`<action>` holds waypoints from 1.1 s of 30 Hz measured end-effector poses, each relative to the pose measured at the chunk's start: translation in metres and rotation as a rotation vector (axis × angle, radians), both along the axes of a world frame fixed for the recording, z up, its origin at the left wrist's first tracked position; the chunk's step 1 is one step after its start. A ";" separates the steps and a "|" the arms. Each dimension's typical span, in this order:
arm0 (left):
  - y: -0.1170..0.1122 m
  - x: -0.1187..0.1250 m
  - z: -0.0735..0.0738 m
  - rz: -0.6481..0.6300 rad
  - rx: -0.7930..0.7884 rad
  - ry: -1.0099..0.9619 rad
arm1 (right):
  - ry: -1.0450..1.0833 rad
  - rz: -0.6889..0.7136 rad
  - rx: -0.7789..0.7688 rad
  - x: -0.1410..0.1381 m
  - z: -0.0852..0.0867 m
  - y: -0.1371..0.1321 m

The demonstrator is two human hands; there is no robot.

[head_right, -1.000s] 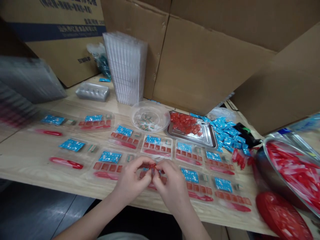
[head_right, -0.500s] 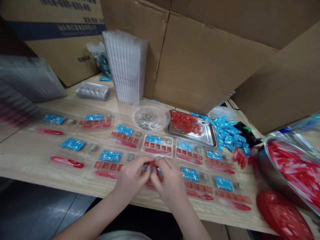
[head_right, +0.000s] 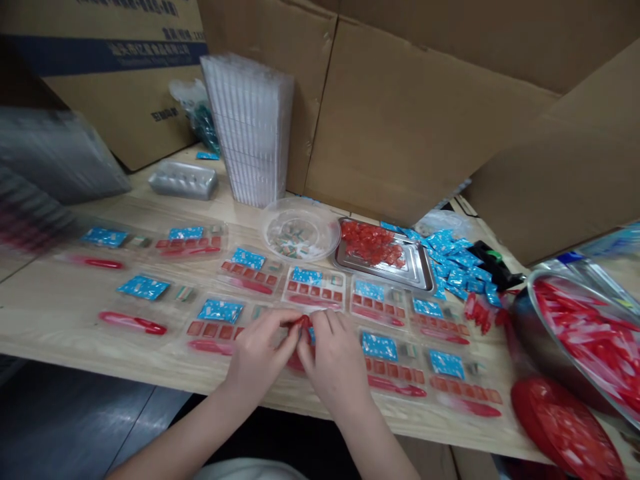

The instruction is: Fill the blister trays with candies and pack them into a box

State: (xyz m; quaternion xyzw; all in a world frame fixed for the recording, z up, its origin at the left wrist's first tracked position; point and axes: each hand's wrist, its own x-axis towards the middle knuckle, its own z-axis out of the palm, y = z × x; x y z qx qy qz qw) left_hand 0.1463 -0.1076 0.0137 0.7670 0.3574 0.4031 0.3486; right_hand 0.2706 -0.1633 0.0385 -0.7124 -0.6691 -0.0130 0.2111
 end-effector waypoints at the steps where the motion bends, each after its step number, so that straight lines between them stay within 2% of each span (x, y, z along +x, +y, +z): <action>1: 0.000 0.000 0.000 -0.007 0.059 0.016 | -0.032 0.003 0.005 0.000 0.000 0.001; 3: 0.001 -0.001 -0.001 -0.032 0.136 0.049 | -0.081 0.007 0.023 0.001 -0.001 0.001; 5: 0.004 -0.002 -0.001 -0.056 0.147 0.071 | -0.106 0.019 0.057 0.001 0.000 0.000; 10: 0.004 -0.004 0.003 -0.023 0.032 -0.043 | -0.071 0.080 0.164 -0.010 0.003 -0.006; 12: 0.003 -0.004 0.005 0.009 -0.091 -0.115 | -0.050 0.115 0.185 -0.016 0.004 -0.009; 14: 0.004 -0.004 0.008 -0.004 -0.287 -0.211 | -0.014 0.130 0.191 -0.020 0.005 -0.012; 18: 0.011 -0.004 0.012 -0.171 -0.800 -0.478 | 0.199 0.129 0.170 -0.016 0.005 -0.020; 20: 0.015 -0.004 0.013 -0.211 -0.954 -0.548 | 0.304 0.086 0.201 -0.010 0.005 -0.023; 23: 0.014 -0.001 0.011 -0.222 -1.049 -0.574 | 0.386 0.039 0.209 -0.002 0.006 -0.025; 28: 0.008 -0.001 0.002 -0.317 -1.132 -0.540 | 0.514 0.082 0.129 0.000 0.003 -0.023; 33: 0.002 -0.012 0.000 -0.489 -1.343 -0.529 | 0.517 0.029 0.125 0.001 -0.008 -0.032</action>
